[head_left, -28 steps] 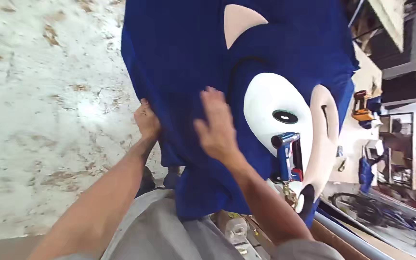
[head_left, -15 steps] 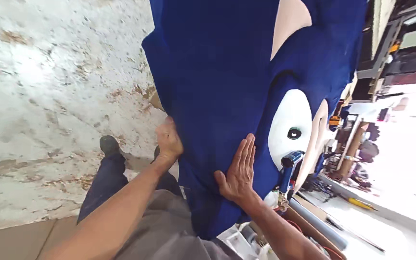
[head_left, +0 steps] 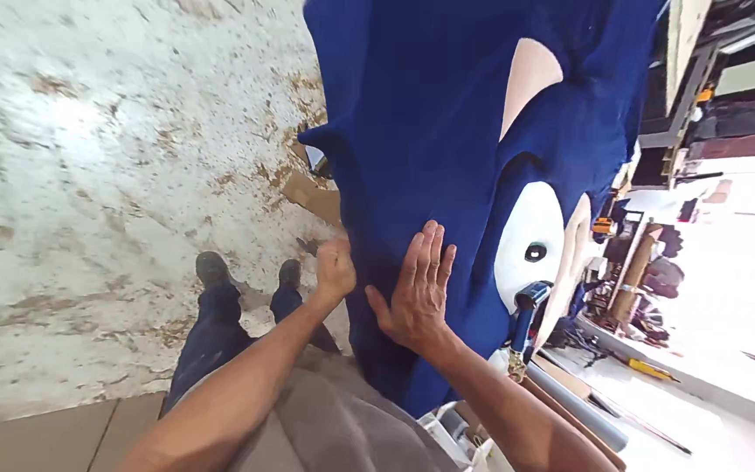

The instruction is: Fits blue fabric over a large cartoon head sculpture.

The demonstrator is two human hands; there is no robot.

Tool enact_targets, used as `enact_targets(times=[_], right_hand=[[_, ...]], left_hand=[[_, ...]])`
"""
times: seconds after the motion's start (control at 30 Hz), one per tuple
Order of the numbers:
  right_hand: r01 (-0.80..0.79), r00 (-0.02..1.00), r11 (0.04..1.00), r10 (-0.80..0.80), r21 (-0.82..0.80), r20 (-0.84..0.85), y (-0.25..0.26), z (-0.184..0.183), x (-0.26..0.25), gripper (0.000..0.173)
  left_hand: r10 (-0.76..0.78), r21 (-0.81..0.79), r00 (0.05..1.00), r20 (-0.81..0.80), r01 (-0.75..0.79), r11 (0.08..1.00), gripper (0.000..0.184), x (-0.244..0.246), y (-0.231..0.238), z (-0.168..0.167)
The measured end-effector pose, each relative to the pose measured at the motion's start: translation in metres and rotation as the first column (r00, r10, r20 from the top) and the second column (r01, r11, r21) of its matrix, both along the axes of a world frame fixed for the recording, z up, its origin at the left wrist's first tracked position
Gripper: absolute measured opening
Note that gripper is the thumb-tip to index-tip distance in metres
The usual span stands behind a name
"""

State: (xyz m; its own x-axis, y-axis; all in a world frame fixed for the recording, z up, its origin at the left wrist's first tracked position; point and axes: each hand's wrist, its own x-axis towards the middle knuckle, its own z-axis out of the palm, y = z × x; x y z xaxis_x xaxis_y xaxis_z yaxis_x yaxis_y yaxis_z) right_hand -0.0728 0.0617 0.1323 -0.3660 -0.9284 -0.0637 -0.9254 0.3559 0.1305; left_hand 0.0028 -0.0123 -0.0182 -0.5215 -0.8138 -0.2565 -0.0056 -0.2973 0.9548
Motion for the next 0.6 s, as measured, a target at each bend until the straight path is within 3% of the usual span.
enact_targets(times=[0.07, 0.17, 0.23, 0.3, 0.37, 0.43, 0.53, 0.6], right_hand=[[0.000, 1.000, 1.000, 0.000, 0.005, 0.007, 0.000, 0.000, 0.001, 0.101], [0.009, 1.000, 1.000, -0.009, 0.010, 0.008, 0.000, 0.001, 0.000, 0.100], [0.006, 1.000, 1.000, -0.006, -0.008, 0.014, 0.002, -0.001, -0.001, 0.100], [0.013, 1.000, 1.000, -0.013, -0.008, 0.022, 0.001, -0.002, -0.002, 0.100], [0.034, 0.999, 0.999, -0.035, 0.031, 0.038, 0.003, 0.000, 0.001, 0.100], [0.045, 0.998, 0.998, -0.047, 0.040, 0.046, 0.003, 0.000, 0.002, 0.099], [0.051, 0.997, 0.998, -0.052, 0.024, 0.060, 0.002, 0.000, 0.002, 0.097], [0.043, 0.997, 0.999, -0.044, 0.011, 0.065, 0.002, 0.001, 0.002, 0.094]], left_hand=[[-0.047, 0.129, 0.997, 0.062, 0.038, 0.991, 0.065, 0.013, -0.025, 0.005], [-0.016, 0.481, 0.991, -0.132, 0.078, 0.873, 0.084, 0.025, -0.082, 0.024], [0.033, 0.633, 0.957, -0.288, 0.164, 0.757, 0.076, 0.030, -0.115, 0.046], [0.074, 0.704, 0.939, -0.337, 0.199, 0.682, 0.054, 0.034, -0.135, 0.073], [0.034, 0.742, 0.980, -0.198, 0.127, 0.658, 0.040, 0.036, -0.141, 0.094], [0.027, 0.734, 0.999, -0.019, -0.004, 0.679, 0.043, 0.032, -0.139, 0.113], [0.197, 0.653, 0.952, 0.232, -0.303, 0.694, 0.053, 0.007, -0.133, 0.142], [0.307, 0.520, 0.878, 0.367, -0.467, 0.715, 0.056, -0.017, -0.133, 0.144]])
